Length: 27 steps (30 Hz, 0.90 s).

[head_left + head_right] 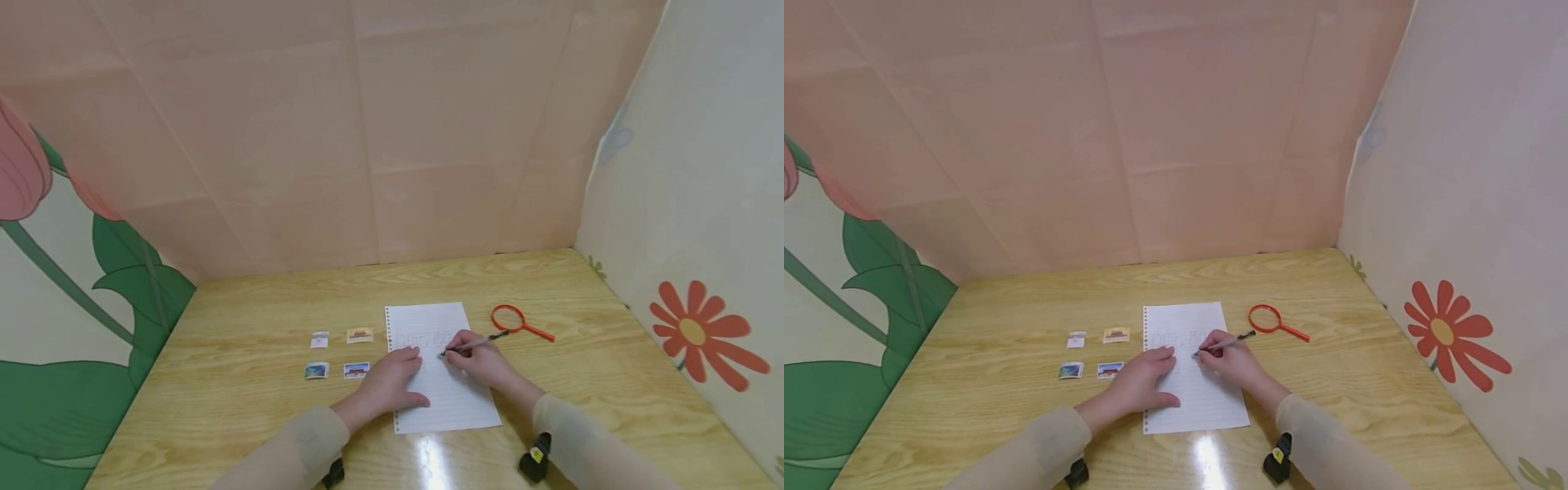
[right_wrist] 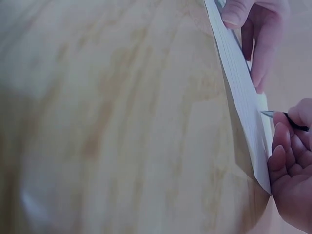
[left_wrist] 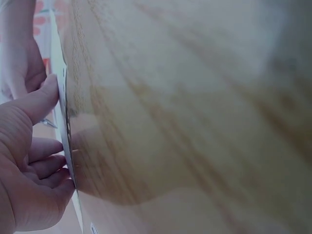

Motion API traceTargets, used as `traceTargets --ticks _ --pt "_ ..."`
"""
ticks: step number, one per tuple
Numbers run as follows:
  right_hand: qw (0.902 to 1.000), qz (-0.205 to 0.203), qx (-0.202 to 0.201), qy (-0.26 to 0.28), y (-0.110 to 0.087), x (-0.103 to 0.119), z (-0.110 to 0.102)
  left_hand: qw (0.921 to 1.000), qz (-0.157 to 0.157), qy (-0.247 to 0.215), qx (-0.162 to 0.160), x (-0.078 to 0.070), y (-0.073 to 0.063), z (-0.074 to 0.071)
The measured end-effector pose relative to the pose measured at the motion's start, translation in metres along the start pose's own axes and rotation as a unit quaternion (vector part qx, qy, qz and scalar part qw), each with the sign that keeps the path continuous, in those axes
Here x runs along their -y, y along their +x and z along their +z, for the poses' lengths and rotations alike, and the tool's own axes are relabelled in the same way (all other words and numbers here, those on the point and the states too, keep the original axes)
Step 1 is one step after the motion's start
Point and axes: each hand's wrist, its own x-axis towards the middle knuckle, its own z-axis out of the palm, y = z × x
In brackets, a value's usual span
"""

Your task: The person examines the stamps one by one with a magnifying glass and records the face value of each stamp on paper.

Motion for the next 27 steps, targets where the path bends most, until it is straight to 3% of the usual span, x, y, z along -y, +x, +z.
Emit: traceTargets --ticks 13,22,27 --pt "0.9985 -0.036 0.042 0.001 -0.013 0.003 -0.002 1.0000 0.000 -0.006 0.001 0.001 0.000 0.000" --pt "0.9992 -0.016 0.012 0.034 -0.015 -0.001 -0.005 0.9998 -0.012 -0.010 0.014 -0.001 0.000 -0.001" --pt "0.9993 -0.019 0.018 0.025 -0.015 -0.001 -0.006 0.9997 -0.015 -0.008 0.016 -0.001 0.001 -0.001"
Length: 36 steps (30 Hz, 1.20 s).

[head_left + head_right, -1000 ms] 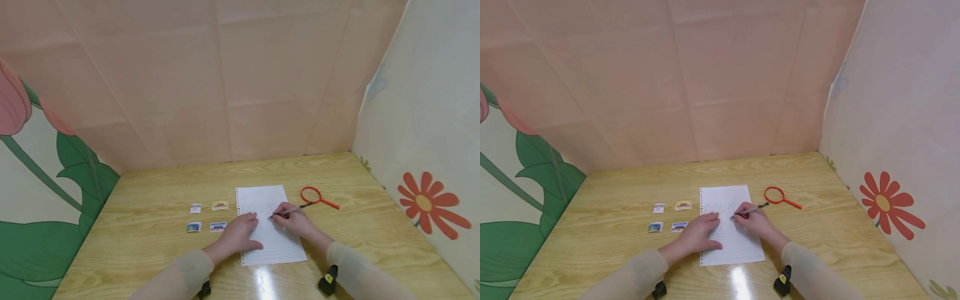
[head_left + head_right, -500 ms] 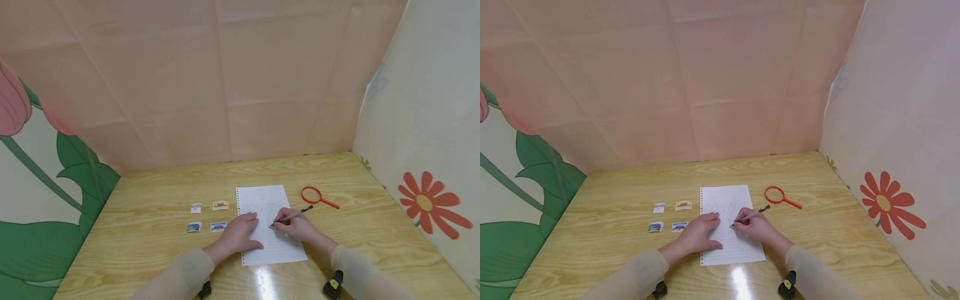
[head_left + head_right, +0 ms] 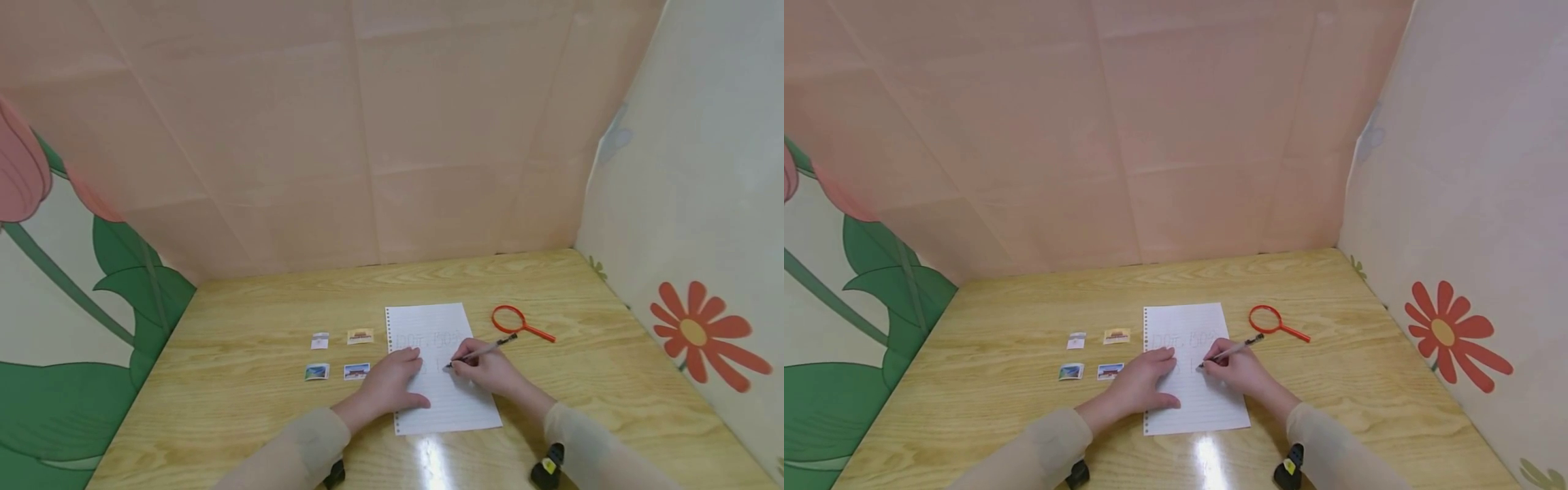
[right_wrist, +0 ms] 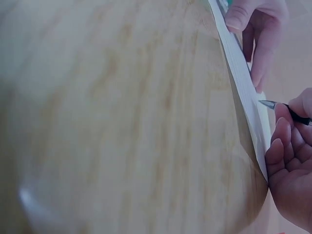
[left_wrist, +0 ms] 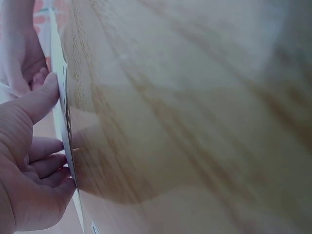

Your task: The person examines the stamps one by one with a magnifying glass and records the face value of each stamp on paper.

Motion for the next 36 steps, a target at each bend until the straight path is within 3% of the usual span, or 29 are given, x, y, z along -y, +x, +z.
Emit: traceTargets --ticks 10,16,20,25,33,36 --pt "0.9999 0.011 0.007 -0.004 0.0006 -0.0025 -0.0006 0.9999 0.010 0.003 -0.007 0.0000 -0.0019 -0.0008" --pt "0.9972 0.068 -0.032 -0.008 0.0037 -0.0044 -0.0039 0.9998 0.015 0.004 -0.009 0.0001 -0.0012 -0.0002" --pt "0.9946 0.083 -0.056 -0.028 0.0075 -0.0033 -0.0041 0.9999 0.011 0.004 -0.007 0.0007 -0.0002 0.0003" --pt "0.9944 0.072 -0.061 -0.047 0.0081 -0.0017 -0.0032 0.9999 0.008 0.006 -0.004 0.0000 0.0005 -0.0007" --pt "0.9985 0.038 -0.017 -0.037 0.0047 -0.0015 -0.0018 0.9998 0.015 0.005 -0.010 -0.0001 0.0000 -0.0009" --pt "0.9985 0.037 -0.022 -0.033 0.0042 -0.0011 -0.0018 0.9999 0.013 0.006 -0.009 -0.0001 -0.0004 -0.0013"
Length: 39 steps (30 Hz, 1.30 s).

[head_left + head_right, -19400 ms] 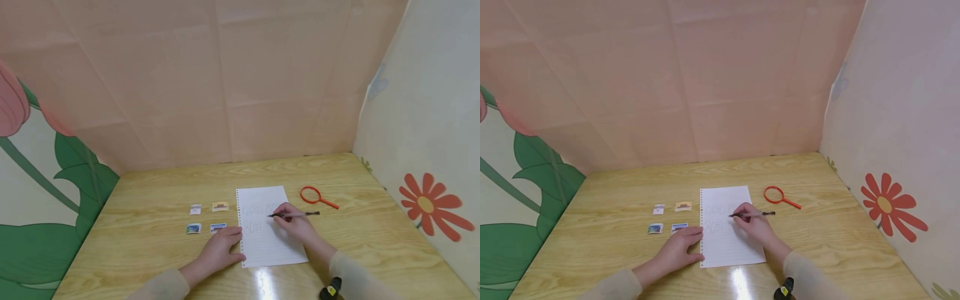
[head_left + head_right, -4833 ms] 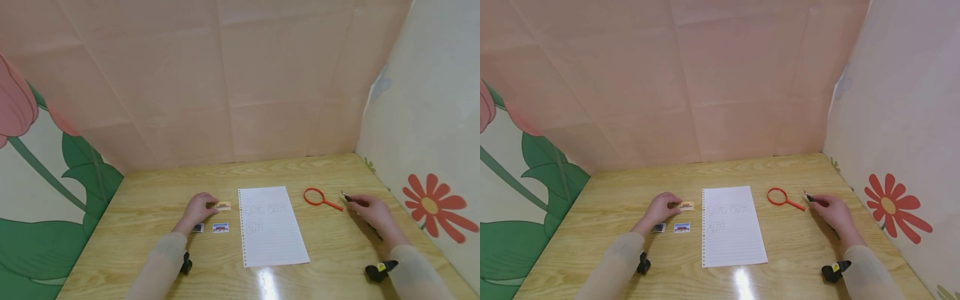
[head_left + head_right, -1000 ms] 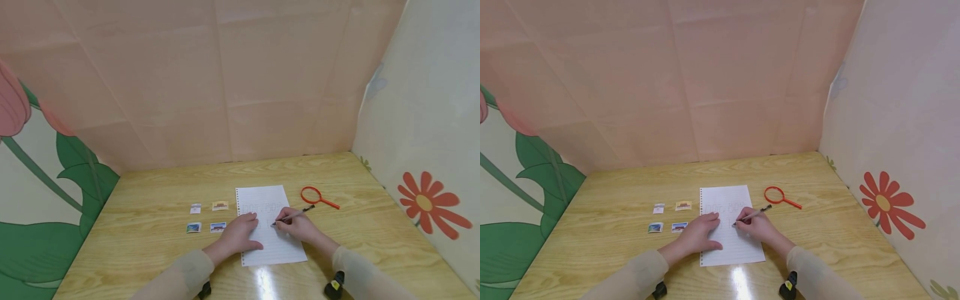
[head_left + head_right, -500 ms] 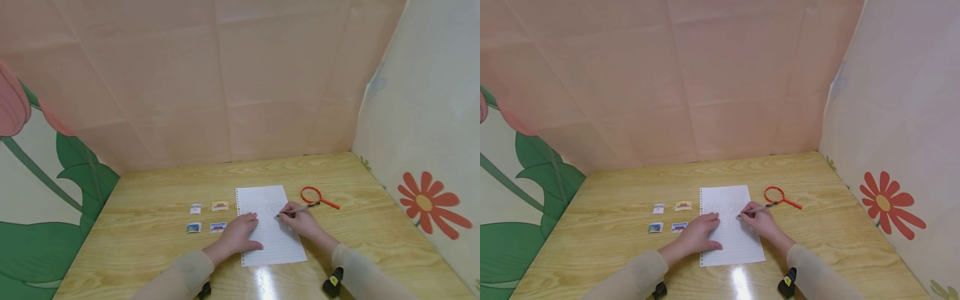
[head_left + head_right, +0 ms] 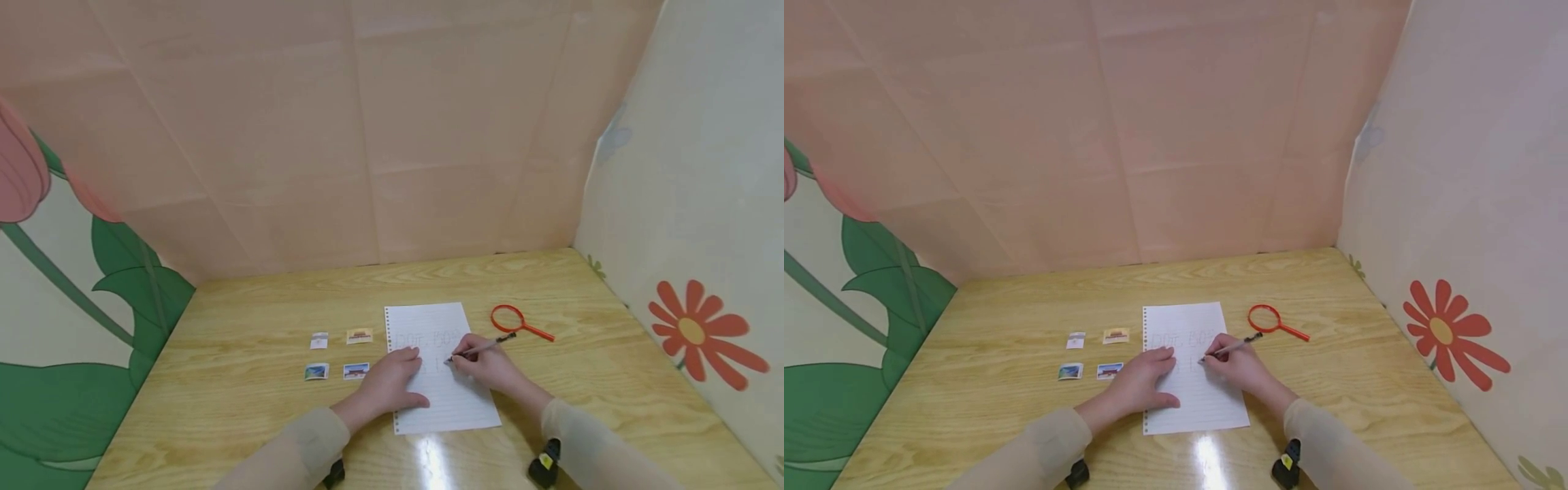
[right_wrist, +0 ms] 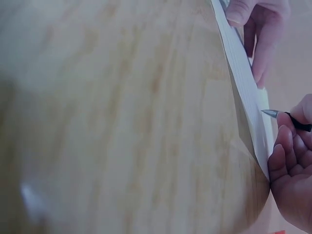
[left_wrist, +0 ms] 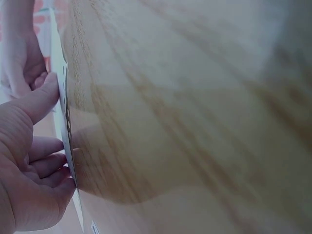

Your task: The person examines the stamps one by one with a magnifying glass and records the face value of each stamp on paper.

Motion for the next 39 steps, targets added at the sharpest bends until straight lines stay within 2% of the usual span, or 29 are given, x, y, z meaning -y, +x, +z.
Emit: traceTargets --ticks 7,16,22,25,33,39 --pt "0.9994 0.030 -0.017 -0.005 -0.004 -0.002 -0.005 1.0000 0.001 0.004 0.002 0.000 0.000 -0.001" --pt "0.9999 -0.003 0.007 -0.010 -0.008 0.001 -0.006 1.0000 -0.002 -0.002 0.000 0.000 0.000 -0.001" --pt "0.9983 0.054 -0.021 0.010 -0.004 0.000 -0.003 1.0000 -0.001 0.003 0.002 0.001 0.001 0.000" --pt "0.9971 0.068 -0.034 0.007 -0.001 -0.001 -0.002 1.0000 0.000 0.003 0.002 0.001 0.001 0.001" --pt "0.9989 0.028 -0.038 -0.003 0.002 -0.003 0.000 1.0000 0.004 0.005 -0.003 0.001 0.000 0.002" --pt "0.9983 0.037 -0.042 -0.013 0.003 -0.003 0.000 0.9999 0.008 0.004 -0.011 0.004 -0.003 0.001"
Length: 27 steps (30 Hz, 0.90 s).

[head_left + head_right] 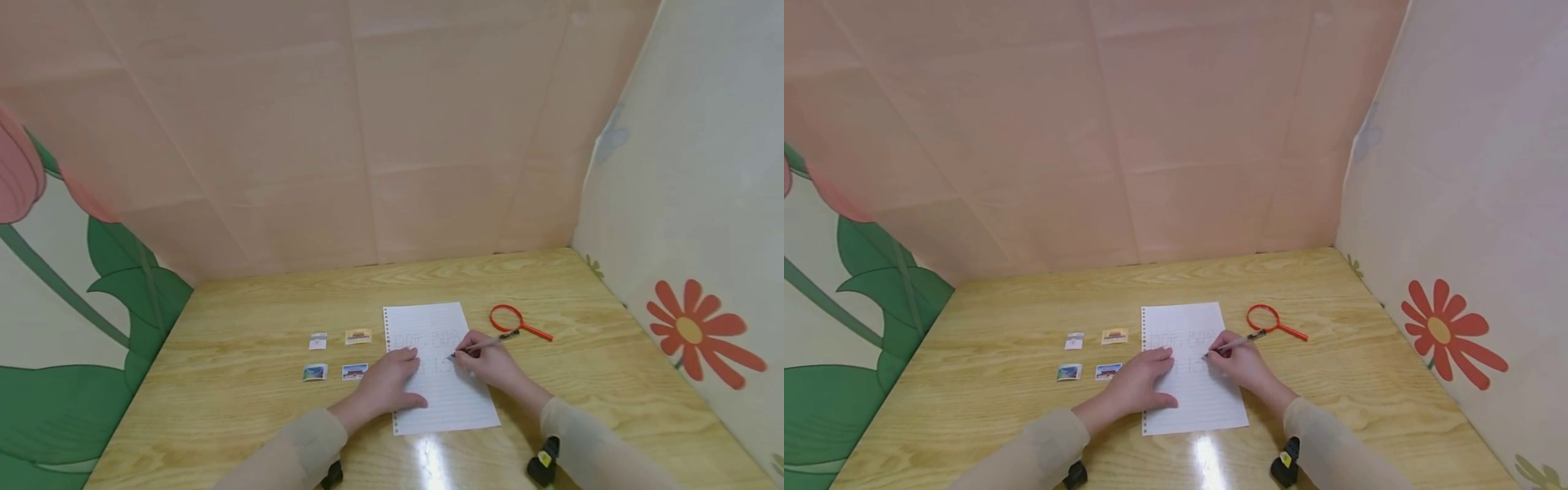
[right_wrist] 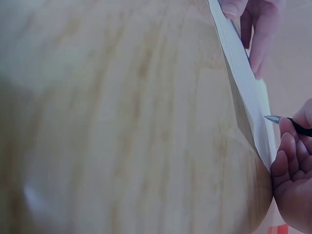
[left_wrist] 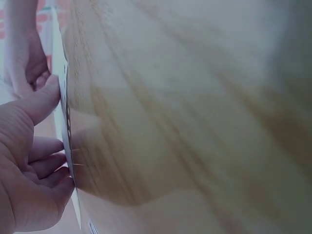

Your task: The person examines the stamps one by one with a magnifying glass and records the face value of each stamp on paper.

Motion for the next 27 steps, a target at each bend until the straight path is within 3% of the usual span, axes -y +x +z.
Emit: traceTargets --ticks 5,10,16,27 --pt "1.0000 -0.002 0.000 -0.005 -0.001 0.000 -0.002 0.9999 -0.010 -0.003 -0.010 0.006 -0.008 0.000" --pt "0.9999 0.000 -0.002 0.012 -0.003 -0.002 -0.005 0.9990 -0.025 -0.036 -0.013 0.010 -0.016 -0.002" --pt "0.9996 0.017 -0.014 0.018 -0.005 -0.009 -0.010 0.9985 -0.030 -0.045 -0.009 0.010 -0.017 -0.002" --pt "1.0000 -0.002 -0.006 0.006 -0.004 -0.007 -0.010 0.9986 -0.030 -0.044 -0.004 0.010 -0.019 -0.005"
